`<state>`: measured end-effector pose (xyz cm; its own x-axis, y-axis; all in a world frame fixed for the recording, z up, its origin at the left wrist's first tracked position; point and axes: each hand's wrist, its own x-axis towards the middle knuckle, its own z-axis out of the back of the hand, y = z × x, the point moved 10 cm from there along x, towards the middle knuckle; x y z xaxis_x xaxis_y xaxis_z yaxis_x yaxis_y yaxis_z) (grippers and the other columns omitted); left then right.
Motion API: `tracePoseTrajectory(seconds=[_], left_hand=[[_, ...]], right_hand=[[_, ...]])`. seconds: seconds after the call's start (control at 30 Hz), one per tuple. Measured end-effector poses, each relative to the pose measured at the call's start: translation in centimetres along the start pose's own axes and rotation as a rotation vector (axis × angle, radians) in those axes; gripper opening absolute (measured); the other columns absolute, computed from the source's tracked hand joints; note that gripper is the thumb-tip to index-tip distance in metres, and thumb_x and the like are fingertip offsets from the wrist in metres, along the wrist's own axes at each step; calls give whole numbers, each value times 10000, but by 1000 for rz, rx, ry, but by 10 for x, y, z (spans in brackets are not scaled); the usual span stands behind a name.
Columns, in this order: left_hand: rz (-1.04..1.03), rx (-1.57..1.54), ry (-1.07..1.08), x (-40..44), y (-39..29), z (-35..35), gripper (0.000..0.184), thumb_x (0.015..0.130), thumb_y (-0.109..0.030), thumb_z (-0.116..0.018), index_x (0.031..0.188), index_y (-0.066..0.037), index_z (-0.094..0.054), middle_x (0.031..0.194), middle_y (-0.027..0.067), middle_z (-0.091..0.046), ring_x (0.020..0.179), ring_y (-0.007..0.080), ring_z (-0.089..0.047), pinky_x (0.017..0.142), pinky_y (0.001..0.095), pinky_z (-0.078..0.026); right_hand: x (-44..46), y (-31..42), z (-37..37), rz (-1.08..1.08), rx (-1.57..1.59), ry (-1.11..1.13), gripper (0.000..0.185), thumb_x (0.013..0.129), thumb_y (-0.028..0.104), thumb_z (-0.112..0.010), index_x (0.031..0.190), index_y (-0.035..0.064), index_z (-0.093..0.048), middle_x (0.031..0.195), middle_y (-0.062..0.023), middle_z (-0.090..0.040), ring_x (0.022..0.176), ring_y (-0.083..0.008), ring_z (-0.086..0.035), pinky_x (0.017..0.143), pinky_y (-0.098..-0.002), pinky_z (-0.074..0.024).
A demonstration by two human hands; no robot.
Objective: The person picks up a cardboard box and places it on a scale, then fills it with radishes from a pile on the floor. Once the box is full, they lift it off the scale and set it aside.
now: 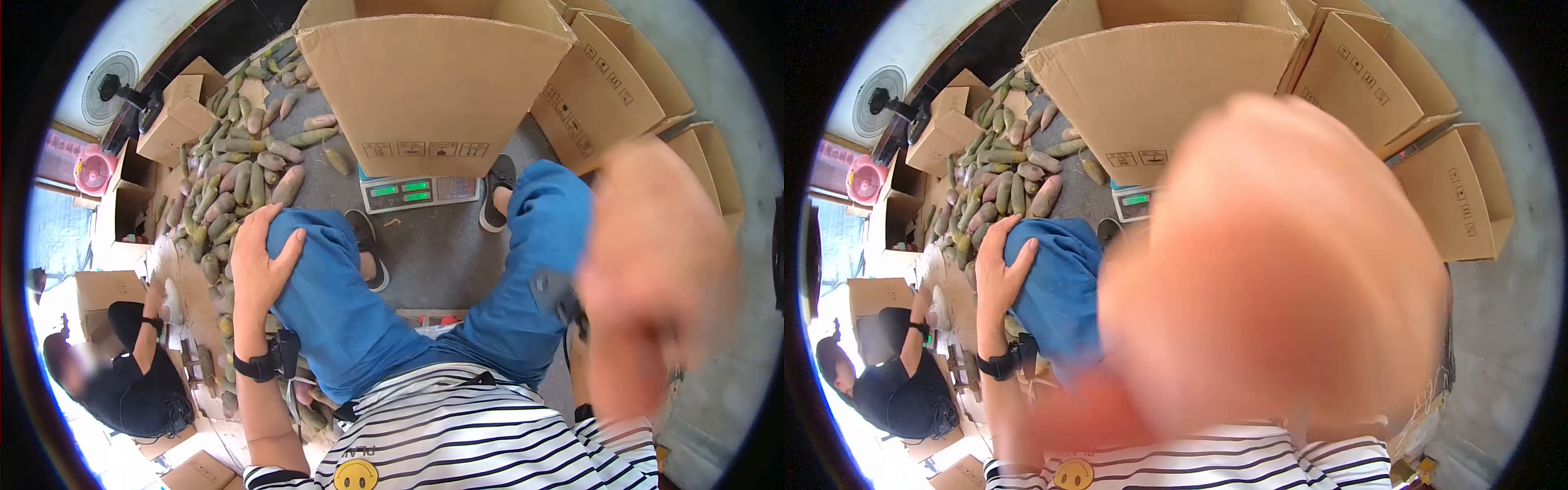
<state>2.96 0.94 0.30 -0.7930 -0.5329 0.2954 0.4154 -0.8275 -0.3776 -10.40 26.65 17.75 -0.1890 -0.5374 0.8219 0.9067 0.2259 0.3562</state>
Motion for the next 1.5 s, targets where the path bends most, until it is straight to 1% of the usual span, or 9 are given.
tracePoseTrajectory(seconds=[0.1, 0.33, 0.4, 0.63, 0.7, 0.9, 1.0, 1.37, 1.5], left_hand=[[3, -17, -2, 0, 2, -2, 402, 774, -233, -667, 1095, -11, -570, 1068, 159, -595, 1006, 329, -562, 880, 379, -435], [-1, -16, -15, -4, 7, -1, 407, 780, -242, -665, 1102, -13, -565, 1077, 155, -591, 1002, 327, -563, 873, 377, -437], [-8, -14, -22, -5, 8, 0, 409, 782, -244, -664, 1103, -12, -564, 1077, 157, -590, 1000, 328, -563, 872, 378, -437], [20, -27, -6, -7, 10, 1, 410, 778, -237, -661, 1103, -7, -562, 1066, 160, -593, 986, 324, -567, 872, 378, -437], [16, -29, -7, -6, 10, 1, 411, 777, -235, -661, 1104, -7, -562, 1062, 160, -593, 984, 324, -568, 871, 378, -437], [17, -45, -22, -4, 8, 3, 395, 775, -224, -662, 1092, -8, -568, 1056, 162, -594, 989, 326, -566, 881, 377, -433], [-16, -53, -9, -4, 8, 0, 390, 777, -220, -657, 1097, -14, -568, 1075, 159, -591, 1004, 327, -562, 895, 377, -426], [32, -42, 22, -4, 6, -4, 404, 788, -218, -644, 1130, -23, -556, 1112, 155, -581, 1049, 324, -540, 936, 382, -401], [49, -58, 27, -5, 4, -3, 400, 793, -216, -645, 1130, -20, -555, 1114, 159, -580, 1053, 322, -540, 934, 383, -402]], right_hand=[[-13, 36, 31, 97, 100, -49, 140, 808, 267, -607, 714, 179, -551, 661, 55, -500, 579, -85, -442, 602, -293, -323], [-35, 75, 30, 220, 286, 182, 288, 941, 336, -481, 1060, 75, -508, 873, -38, -594, 752, -203, -564, 628, -335, -459], [-42, 72, 40, 118, 151, -138, 134, 817, 269, -589, 717, 208, -523, 644, 95, -456, 558, -69, -411, 629, -273, -304], [-27, 84, 38, 37, 62, -44, 124, 816, 306, -591, 744, 220, -540, 650, 119, -462, 550, -55, -409, 631, -278, -298], [-15, 80, 31, -198, 190, 1, 288, 891, 337, -558, 902, 64, -467, 784, -36, -506, 630, -187, -499, 512, -299, -420], [-82, 0, 32, 168, 100, 20, 275, 806, 282, -612, 658, 73, -511, 607, -43, -454, 573, -201, -411, 544, -355, -328], [-93, -88, 12, -664, 26, -63, 240, 885, 161, -570, 697, 15, -537, 598, 4, -505, 508, -34, -424, 459, -191, -322], [-151, -136, 23, -858, 143, -194, 432, 933, 264, -547, 578, 33, -462, 519, -3, -426, 512, -46, -385, 468, -240, -316], [-158, -155, 39, -734, -324, -121, 338, 905, 246, -568, 651, 35, -495, 576, -77, -499, 538, -157, -500, 505, -304, -386]])
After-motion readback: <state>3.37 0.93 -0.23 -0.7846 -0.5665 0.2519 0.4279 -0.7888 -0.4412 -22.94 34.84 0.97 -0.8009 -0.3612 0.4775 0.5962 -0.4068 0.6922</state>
